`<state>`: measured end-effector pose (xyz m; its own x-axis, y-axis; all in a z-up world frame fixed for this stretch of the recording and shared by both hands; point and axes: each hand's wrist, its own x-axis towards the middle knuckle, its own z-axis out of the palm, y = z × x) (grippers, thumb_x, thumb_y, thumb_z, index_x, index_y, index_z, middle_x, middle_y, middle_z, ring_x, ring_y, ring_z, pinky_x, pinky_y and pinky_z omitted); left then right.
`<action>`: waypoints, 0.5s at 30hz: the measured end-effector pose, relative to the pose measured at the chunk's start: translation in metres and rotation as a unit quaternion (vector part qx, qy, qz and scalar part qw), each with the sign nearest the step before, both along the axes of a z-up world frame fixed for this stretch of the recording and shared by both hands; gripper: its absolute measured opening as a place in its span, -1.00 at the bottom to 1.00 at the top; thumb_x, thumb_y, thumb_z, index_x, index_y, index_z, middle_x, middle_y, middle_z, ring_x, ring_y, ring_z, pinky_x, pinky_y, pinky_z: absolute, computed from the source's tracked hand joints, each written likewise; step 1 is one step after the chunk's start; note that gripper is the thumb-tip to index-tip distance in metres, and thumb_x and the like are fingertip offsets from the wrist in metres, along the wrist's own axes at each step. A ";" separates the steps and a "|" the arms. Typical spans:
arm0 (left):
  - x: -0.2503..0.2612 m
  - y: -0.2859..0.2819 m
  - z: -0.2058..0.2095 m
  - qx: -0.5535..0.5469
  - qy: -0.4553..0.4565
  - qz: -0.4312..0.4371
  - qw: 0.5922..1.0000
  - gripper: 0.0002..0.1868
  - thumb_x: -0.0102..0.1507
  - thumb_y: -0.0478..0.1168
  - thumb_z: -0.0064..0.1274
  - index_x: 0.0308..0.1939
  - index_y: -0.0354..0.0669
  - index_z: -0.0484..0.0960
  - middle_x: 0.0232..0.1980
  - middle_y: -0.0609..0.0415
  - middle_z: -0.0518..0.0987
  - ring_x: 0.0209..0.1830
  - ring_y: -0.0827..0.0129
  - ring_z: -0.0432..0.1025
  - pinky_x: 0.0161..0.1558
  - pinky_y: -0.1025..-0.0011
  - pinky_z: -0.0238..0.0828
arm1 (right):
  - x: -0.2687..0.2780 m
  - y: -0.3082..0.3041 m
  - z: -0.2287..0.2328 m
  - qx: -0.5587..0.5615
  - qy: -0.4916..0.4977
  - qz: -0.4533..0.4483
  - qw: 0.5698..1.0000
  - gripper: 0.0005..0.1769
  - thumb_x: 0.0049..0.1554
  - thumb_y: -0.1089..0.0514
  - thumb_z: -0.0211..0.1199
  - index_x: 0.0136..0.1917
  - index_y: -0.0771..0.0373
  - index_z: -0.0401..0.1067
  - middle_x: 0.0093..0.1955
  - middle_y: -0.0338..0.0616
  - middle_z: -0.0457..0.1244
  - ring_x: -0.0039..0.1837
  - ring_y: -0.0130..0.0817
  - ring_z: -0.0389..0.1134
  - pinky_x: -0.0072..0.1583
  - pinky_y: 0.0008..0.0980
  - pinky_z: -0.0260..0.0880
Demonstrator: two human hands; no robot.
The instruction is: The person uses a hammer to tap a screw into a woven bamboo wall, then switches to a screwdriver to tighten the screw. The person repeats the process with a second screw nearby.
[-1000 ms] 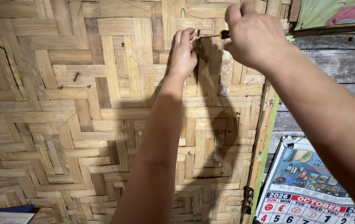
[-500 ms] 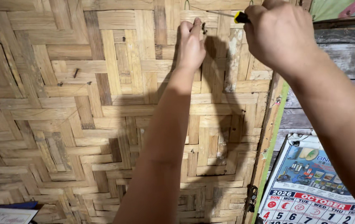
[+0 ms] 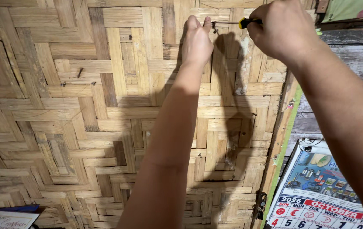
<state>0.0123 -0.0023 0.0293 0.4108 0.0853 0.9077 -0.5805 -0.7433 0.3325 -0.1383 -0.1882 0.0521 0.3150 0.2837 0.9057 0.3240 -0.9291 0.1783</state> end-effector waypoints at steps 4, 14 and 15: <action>0.007 0.001 -0.005 0.012 -0.055 0.007 0.998 -0.32 0.19 -0.60 -0.05 0.34 0.04 0.53 0.19 -0.03 0.36 0.00 0.24 0.55 0.16 0.42 0.55 | 0.002 0.002 0.003 -0.032 -0.018 0.017 0.999 -0.79 0.25 0.11 0.35 0.04 0.31 0.63 -0.06 0.19 0.41 -0.02 0.07 0.46 0.11 -0.04 0.45; 0.016 0.004 -0.006 0.021 -0.063 0.001 0.998 -0.23 0.09 -0.66 -0.06 0.33 0.03 0.53 0.16 -0.02 0.37 0.02 0.24 0.54 0.21 0.43 0.51 | -0.009 0.021 0.019 0.008 0.064 -0.018 0.998 -0.68 0.21 -0.01 0.39 0.07 0.29 0.62 -0.09 0.18 0.40 -0.07 0.04 0.44 0.06 -0.01 0.42; 0.016 0.004 -0.006 0.021 -0.068 0.001 0.997 -0.24 0.09 -0.65 -0.05 0.32 0.03 0.54 0.15 -0.02 0.37 0.02 0.24 0.54 0.21 0.42 0.51 | -0.012 0.024 0.018 0.005 0.060 -0.023 0.998 -0.66 0.21 -0.03 0.40 0.08 0.28 0.62 -0.08 0.17 0.40 -0.08 0.02 0.43 0.04 -0.01 0.42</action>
<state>0.0285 0.0018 0.0231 0.2829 0.0462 0.9580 -0.6160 -0.7569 0.2184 -0.1500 -0.1642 0.0699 0.4336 0.2568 0.8637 0.2990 -0.9452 0.1309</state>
